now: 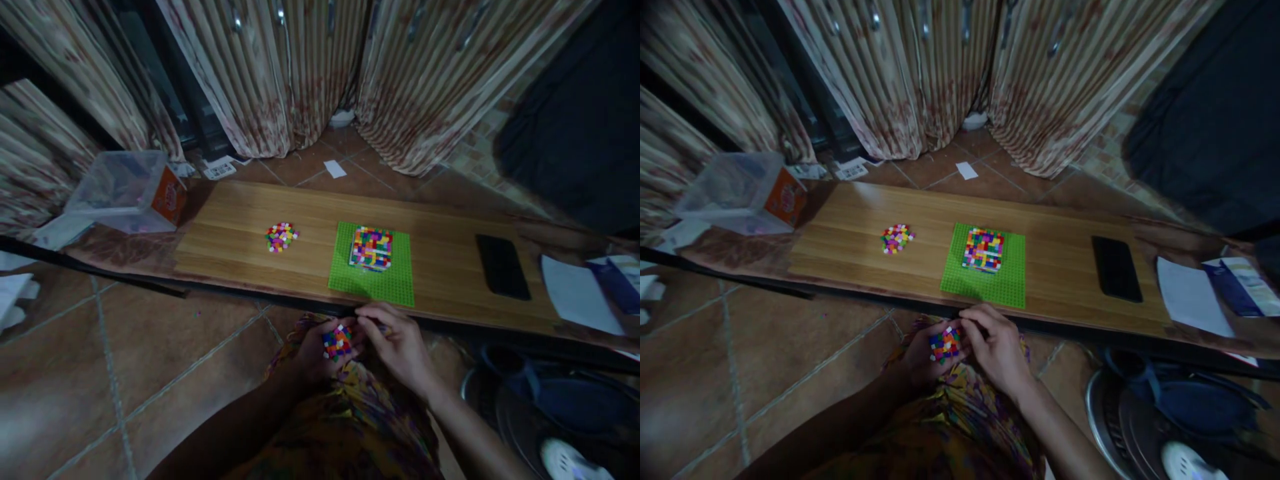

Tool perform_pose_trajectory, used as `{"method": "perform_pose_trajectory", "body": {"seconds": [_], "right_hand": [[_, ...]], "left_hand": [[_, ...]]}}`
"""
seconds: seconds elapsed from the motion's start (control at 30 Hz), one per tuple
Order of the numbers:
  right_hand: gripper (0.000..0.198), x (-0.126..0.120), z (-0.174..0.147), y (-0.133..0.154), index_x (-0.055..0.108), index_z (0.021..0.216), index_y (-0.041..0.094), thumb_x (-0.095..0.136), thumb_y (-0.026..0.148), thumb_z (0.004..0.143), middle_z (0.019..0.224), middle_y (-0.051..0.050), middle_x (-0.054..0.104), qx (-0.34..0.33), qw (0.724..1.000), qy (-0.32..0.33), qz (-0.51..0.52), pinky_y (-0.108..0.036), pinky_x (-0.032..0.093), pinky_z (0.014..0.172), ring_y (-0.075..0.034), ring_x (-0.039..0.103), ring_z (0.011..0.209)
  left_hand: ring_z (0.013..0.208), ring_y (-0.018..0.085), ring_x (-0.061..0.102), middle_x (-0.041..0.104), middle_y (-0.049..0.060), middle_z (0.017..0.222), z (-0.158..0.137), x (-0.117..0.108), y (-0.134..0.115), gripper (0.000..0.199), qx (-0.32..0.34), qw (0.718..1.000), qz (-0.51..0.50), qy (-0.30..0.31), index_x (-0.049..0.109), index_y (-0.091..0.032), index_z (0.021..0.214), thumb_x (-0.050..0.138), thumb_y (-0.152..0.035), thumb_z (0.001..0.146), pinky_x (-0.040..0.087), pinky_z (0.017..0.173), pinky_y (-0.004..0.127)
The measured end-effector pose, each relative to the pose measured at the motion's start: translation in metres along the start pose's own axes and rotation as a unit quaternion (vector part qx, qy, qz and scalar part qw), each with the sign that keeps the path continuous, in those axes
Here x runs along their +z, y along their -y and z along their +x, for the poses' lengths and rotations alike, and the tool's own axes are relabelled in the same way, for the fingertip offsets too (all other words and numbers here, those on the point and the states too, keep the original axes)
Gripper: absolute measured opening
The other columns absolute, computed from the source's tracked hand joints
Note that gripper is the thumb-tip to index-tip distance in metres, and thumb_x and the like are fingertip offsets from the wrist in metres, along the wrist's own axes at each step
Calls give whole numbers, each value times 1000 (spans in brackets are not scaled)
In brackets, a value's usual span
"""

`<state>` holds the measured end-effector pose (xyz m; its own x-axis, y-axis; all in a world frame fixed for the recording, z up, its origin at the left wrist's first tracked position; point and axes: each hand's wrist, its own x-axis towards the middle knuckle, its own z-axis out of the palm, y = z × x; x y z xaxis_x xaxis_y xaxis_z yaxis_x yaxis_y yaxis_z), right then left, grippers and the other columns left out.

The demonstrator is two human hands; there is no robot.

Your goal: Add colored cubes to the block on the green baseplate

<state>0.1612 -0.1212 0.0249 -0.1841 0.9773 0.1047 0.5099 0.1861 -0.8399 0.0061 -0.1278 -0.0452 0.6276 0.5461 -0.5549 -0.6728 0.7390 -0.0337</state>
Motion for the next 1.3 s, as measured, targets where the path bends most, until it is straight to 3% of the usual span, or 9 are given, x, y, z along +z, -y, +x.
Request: {"method": "perform_pose_trajectory", "body": {"seconds": [0.17, 0.43, 0.57, 0.8, 0.93, 1.1, 1.2, 1.3], "right_hand": [[24, 12, -27, -13, 64, 107, 27, 46, 26, 91, 98, -6, 65, -13, 996, 57, -68, -35, 52, 78, -20, 62, 90], [27, 18, -20, -17, 60, 113, 28, 49, 28, 89, 91, -6, 60, -27, 975, 88, -203, -35, 50, 74, -22, 59, 86], [24, 23, -19, -21, 62, 110, 28, 50, 26, 89, 88, -6, 58, -29, 974, 88, -207, -34, 50, 73, -22, 58, 85], [11, 18, -21, -18, 63, 91, 26, 53, 24, 86, 92, -4, 61, 32, 994, 73, -79, -34, 48, 76, -21, 59, 88], [9, 18, -23, -19, 62, 84, 24, 56, 31, 85, 79, -1, 61, 114, 991, 57, 28, -32, 49, 66, -18, 60, 73], [23, 20, -21, -23, 62, 88, 22, 66, 41, 75, 70, 1, 62, 218, 944, -8, 249, -28, 50, 56, -15, 60, 60], [34, 16, -15, -20, 66, 93, 21, 73, 42, 67, 71, 0, 65, 248, 922, -41, 294, -27, 49, 56, -14, 59, 59], [32, 9, -7, -16, 69, 89, 20, 74, 42, 66, 65, 0, 65, 260, 914, -46, 308, -26, 47, 56, -13, 58, 57]], "left_hand": [[76, 14, 61, 65, 6, 86, 1, -1, -1, 26, -13, 1000, -12, 2, 63, -12, 102, 51, -22, 82, 41, 89, 34], [67, 9, 56, 63, 0, 79, -1, 5, 0, 25, -27, 997, -69, -13, 61, -15, 105, 50, -17, 82, 42, 81, 27], [65, 7, 55, 61, -2, 75, 2, 2, -1, 21, -33, 997, -63, -6, 60, -16, 101, 51, -17, 82, 41, 77, 23], [73, 13, 59, 65, 5, 86, 6, -4, -2, 31, -46, 999, -12, 19, 61, -13, 110, 48, -23, 83, 41, 80, 29], [76, 15, 61, 67, 8, 90, 7, -6, 0, 29, -32, 999, 14, 11, 63, -12, 105, 49, -23, 83, 41, 84, 31], [72, 15, 62, 67, 7, 81, 4, 0, 1, 20, -35, 999, 34, -23, 64, -12, 94, 50, -21, 83, 44, 78, 31], [64, 13, 61, 65, 6, 75, 1, 3, 1, 16, -51, 996, 57, -54, 62, -11, 88, 52, -22, 83, 46, 66, 26], [57, 10, 58, 61, 4, 71, -1, 3, 0, 14, -80, 991, 92, -49, 60, -12, 84, 54, -25, 82, 41, 50, 19]]}}
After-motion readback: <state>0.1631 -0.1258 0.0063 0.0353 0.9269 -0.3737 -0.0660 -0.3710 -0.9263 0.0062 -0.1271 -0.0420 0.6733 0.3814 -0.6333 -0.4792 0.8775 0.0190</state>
